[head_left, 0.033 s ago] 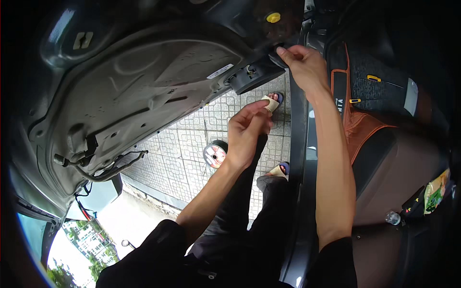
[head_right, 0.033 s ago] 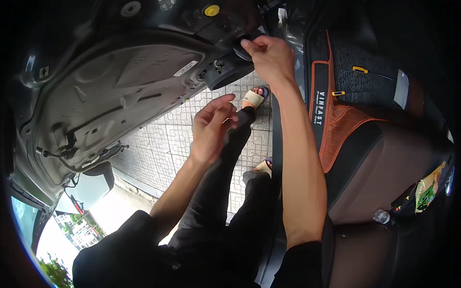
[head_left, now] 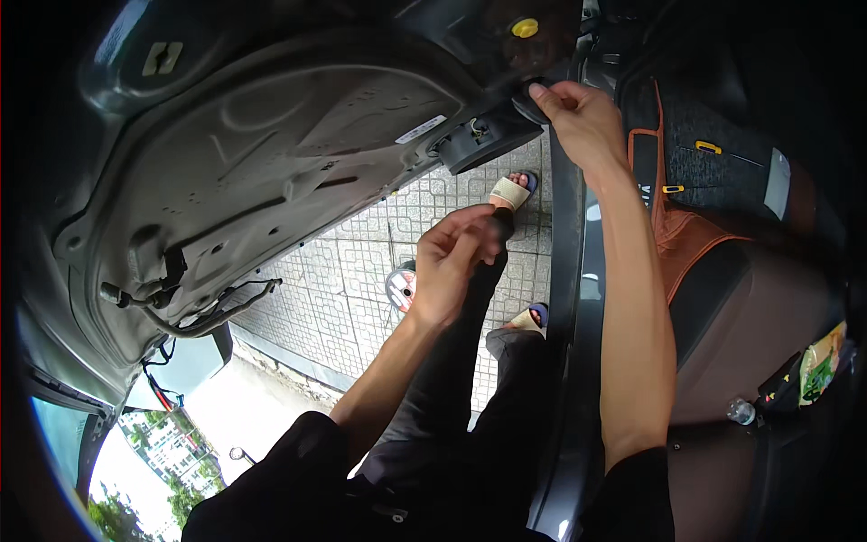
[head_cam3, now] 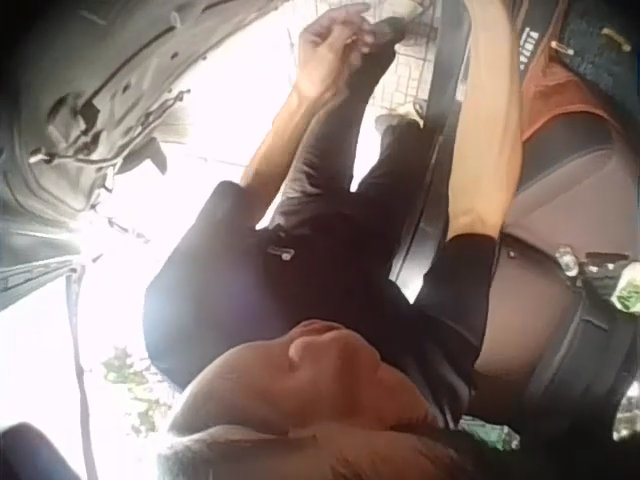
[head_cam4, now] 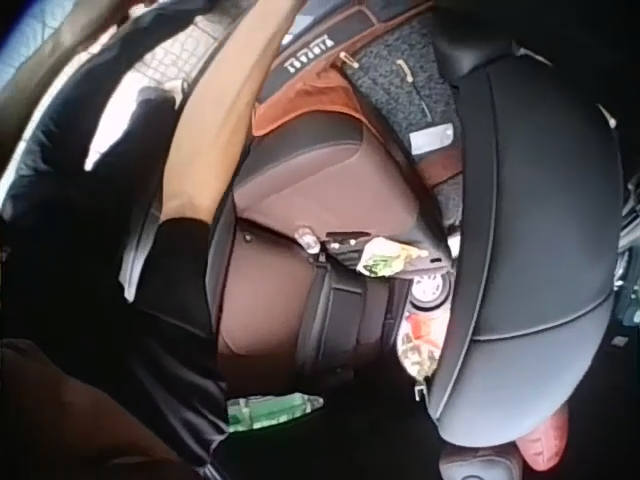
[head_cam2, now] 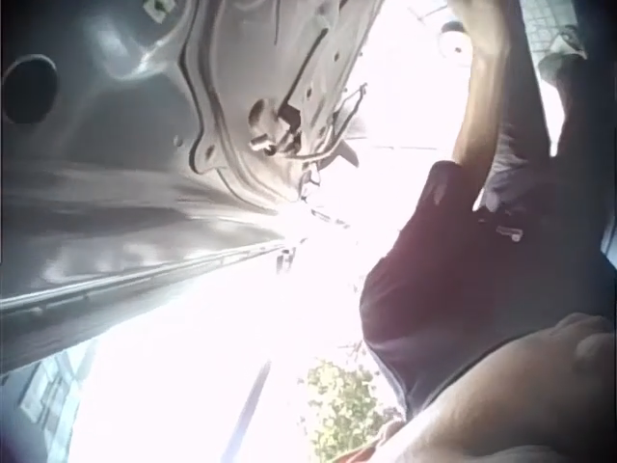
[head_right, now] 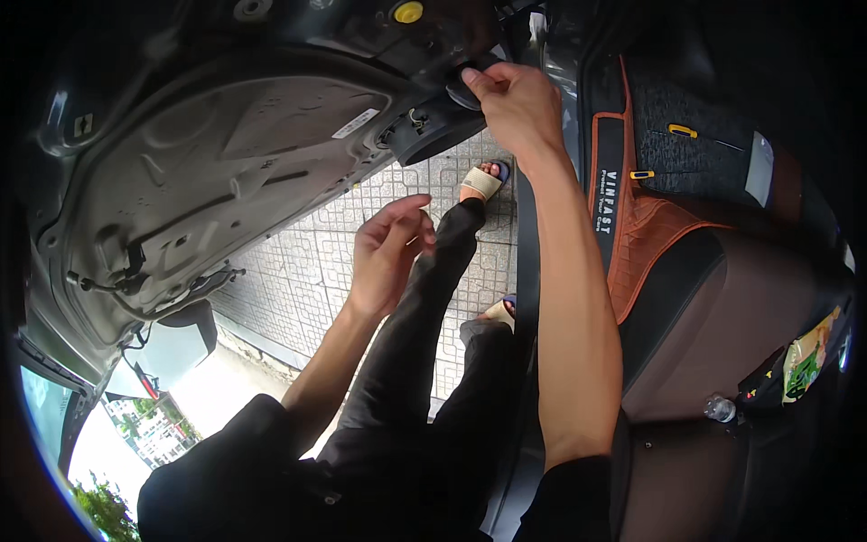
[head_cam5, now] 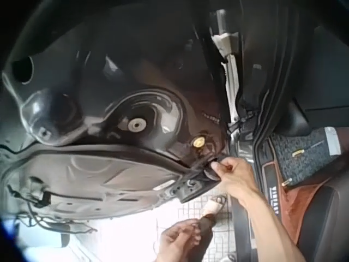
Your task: The recorder is working on the internal mechanism of a car door, using a screwdriver to manipulate parts.
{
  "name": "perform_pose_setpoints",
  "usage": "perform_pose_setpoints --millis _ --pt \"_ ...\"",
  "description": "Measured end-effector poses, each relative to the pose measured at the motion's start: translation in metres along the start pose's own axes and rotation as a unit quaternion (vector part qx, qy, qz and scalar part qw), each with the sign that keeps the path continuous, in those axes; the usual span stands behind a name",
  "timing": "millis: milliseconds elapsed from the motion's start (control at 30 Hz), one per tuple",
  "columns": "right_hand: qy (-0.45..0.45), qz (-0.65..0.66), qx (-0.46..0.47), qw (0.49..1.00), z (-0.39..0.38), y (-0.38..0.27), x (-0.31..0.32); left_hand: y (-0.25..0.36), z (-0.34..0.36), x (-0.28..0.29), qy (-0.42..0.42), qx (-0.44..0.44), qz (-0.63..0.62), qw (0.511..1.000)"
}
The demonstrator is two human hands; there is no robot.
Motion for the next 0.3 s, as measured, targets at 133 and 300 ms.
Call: perform_pose_setpoints --millis 133,300 --pt "-0.007 0.062 0.019 0.998 -0.002 -0.007 -0.009 -0.011 -0.071 0.164 0.108 0.034 0.135 0.984" --pt "0.067 0.113 -0.043 0.99 0.002 0.02 0.004 -0.05 -0.141 0.283 0.162 0.137 0.295 0.932"
Point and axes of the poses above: each hand's wrist, its own z-axis towards the middle knuckle, its own x-axis out of the back of the hand, y = z × x, the point moved 8 cm from there along z, towards the middle knuckle, and after that the axes turned 1 degree about -x, right-handed, at the moved point
